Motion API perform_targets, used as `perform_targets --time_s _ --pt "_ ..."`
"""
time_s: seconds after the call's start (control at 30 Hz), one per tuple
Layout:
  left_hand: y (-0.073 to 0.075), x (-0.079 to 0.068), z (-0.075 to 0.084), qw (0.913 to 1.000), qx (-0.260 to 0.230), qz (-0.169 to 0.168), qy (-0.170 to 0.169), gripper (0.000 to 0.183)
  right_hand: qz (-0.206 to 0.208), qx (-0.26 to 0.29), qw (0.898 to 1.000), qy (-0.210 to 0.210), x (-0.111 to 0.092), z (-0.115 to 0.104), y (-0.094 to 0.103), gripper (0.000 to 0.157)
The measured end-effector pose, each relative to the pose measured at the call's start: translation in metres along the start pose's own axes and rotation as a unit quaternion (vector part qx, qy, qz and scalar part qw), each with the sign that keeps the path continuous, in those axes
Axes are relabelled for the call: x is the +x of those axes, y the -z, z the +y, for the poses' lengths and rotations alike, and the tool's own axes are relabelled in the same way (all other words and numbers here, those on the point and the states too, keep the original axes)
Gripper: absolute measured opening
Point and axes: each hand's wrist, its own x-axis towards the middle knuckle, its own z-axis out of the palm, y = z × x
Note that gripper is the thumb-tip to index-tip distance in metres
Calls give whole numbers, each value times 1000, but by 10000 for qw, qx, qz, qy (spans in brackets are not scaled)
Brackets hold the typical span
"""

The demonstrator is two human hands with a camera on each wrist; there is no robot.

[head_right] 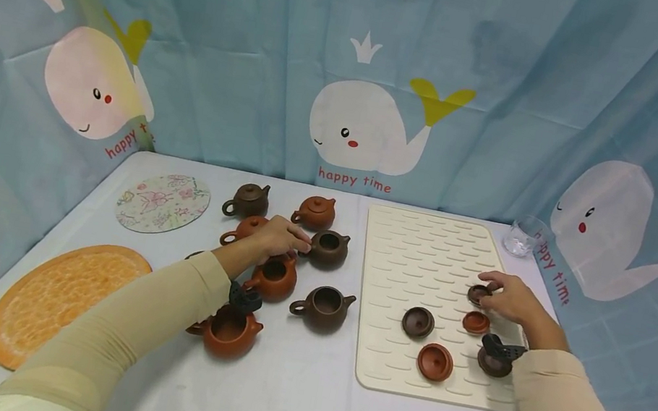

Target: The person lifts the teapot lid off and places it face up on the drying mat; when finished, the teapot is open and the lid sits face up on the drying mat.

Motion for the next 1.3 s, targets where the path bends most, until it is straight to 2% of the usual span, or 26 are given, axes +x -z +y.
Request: perform_targets --time_s 0.33,0.53,0.87,1.1,1.3 --pt "2 -9 11 9998 126 132 -126 10 335 409 9986 41 -11 -13 19 61" --pt "10 -17 23 9987 158 308 -370 20 425 575 9973 172 -17 -28 29 61" --pt "39 -40 37 9953 -153 463 -833 25 733 665 9934 578 -24 -58 42 60" --pt "61 -56 40 9922 -434 778 -869 25 766 635 9918 797 -26 -85 48 58" --pt "79 -64 32 9895 -731 913 -850 26 771 628 9893 1069 -29 -110 49 55"
